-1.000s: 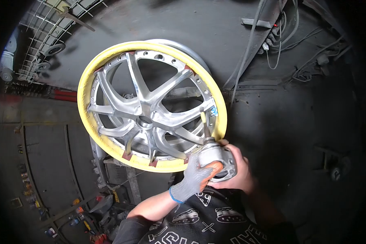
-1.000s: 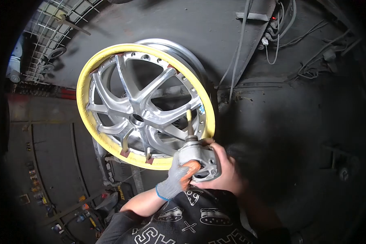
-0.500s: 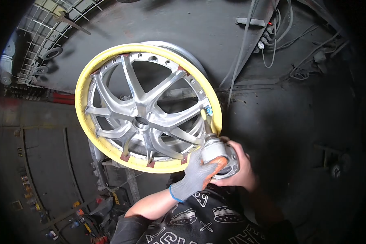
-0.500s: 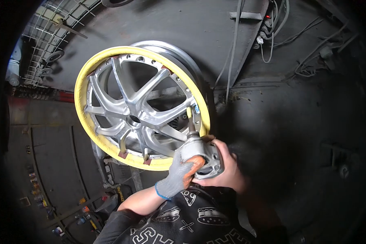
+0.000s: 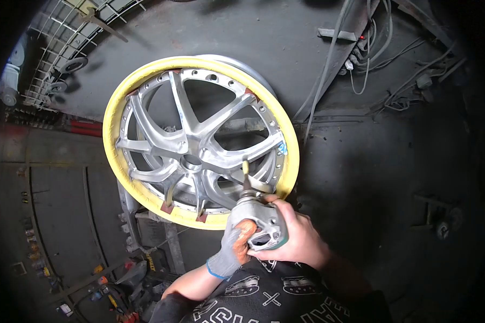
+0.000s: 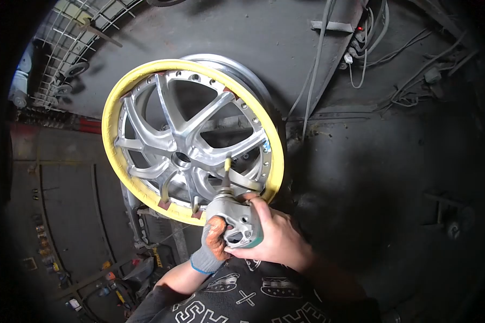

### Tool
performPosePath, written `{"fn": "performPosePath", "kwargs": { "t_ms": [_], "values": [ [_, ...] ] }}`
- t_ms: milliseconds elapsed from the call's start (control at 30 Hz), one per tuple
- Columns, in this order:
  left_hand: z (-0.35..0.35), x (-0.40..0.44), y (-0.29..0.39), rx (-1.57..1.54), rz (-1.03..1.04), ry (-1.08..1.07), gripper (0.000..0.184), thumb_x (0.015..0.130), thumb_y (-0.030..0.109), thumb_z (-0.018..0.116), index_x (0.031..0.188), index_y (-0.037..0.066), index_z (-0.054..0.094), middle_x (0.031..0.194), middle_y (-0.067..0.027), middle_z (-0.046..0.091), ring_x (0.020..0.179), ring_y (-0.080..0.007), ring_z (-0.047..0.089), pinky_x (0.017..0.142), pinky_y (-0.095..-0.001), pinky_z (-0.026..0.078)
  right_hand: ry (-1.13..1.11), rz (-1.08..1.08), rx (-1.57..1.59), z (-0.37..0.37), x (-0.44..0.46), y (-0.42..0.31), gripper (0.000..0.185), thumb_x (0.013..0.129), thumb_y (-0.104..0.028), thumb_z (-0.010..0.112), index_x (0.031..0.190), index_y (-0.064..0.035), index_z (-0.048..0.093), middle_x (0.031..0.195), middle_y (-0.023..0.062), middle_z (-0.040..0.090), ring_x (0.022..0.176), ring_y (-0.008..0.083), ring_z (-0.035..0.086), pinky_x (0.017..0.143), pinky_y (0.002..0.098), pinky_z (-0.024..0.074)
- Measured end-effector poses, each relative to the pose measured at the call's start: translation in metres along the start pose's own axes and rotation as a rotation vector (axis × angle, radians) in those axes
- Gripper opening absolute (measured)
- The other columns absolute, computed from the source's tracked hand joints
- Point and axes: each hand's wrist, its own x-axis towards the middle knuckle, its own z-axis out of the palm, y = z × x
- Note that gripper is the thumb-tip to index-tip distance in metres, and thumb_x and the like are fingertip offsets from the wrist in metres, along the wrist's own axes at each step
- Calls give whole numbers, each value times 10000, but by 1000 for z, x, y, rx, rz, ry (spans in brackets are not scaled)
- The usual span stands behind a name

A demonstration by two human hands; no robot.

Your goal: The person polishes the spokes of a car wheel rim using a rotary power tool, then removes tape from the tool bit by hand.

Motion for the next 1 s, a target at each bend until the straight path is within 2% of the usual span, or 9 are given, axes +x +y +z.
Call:
{"fn": "performPosePath", "kwargs": {
  "t_ms": [67,200,400,533,600,767,867,933,1000],
  "values": [
    [14,15,6,-11,-20,-90,564,918,112,666,1420,73,413,1308,-138,558,1176,-243,590,996,-388,514,63,48,3,-2,-1,-1,993,602,-370,907,1364,-3,386,1127,223,646,1011,372,676,888,423,541],
    [2,20,4,-312,-105,-202,508,951,69,598,1424,73,409,1330,-141,538,1201,-229,572,1000,-384,510,138,38,-130,-3,3,-5,1001,594,-372,915,1357,7,390,1129,221,649,1011,362,681,884,417,547],
    [-8,-10,17,-190,-54,-36,626,890,139,706,1430,65,397,1324,-140,546,1198,-249,574,996,-405,506,41,-106,-152,18,11,-10,1020,584,-374,916,1359,21,383,1088,209,655,944,346,701,812,391,575],
    [-11,0,18,-143,-109,-40,571,908,115,682,1416,75,425,1300,-126,564,1189,-236,578,989,-381,507,47,-106,-151,19,13,-10,1015,584,-379,916,1357,9,384,1099,210,652,960,348,697,826,400,571],
    [-6,10,15,-130,-112,-41,557,913,115,679,1410,73,430,1287,-117,567,1178,-224,580,975,-370,509,66,44,-144,11,10,-15,1005,581,-383,916,1355,-14,391,1115,209,651,979,354,691,841,414,566],
    [2,23,12,-52,-194,37,565,914,98,679,1408,80,406,1276,-97,555,1130,-183,584,919,-338,510,105,130,-232,-3,10,-22,1009,581,-414,913,1361,-37,396,1136,203,652,989,354,689,845,413,563],
    [-6,10,12,-34,-139,26,593,910,93,675,1428,88,385,1307,-115,544,1162,-213,577,956,-364,507,17,167,-212,2,12,-25,1010,581,-417,911,1359,-35,394,1129,205,651,970,349,695,830,407,567],
    [-19,0,13,-110,-58,-54,651,892,142,704,1446,85,366,1332,-140,533,1210,-259,563,1001,-401,498,-33,85,-182,14,12,-19,1055,571,-395,925,1387,-18,372,1110,226,666,1028,340,687,893,398,552],
    [-23,-9,18,-142,-78,-33,676,884,165,716,1451,81,358,1337,-143,531,1215,-263,561,1004,-405,497,-23,22,-163,20,15,-16,1036,575,-402,918,1375,-23,379,1103,215,661,988,345,693,851,396,562]
  ]
}}
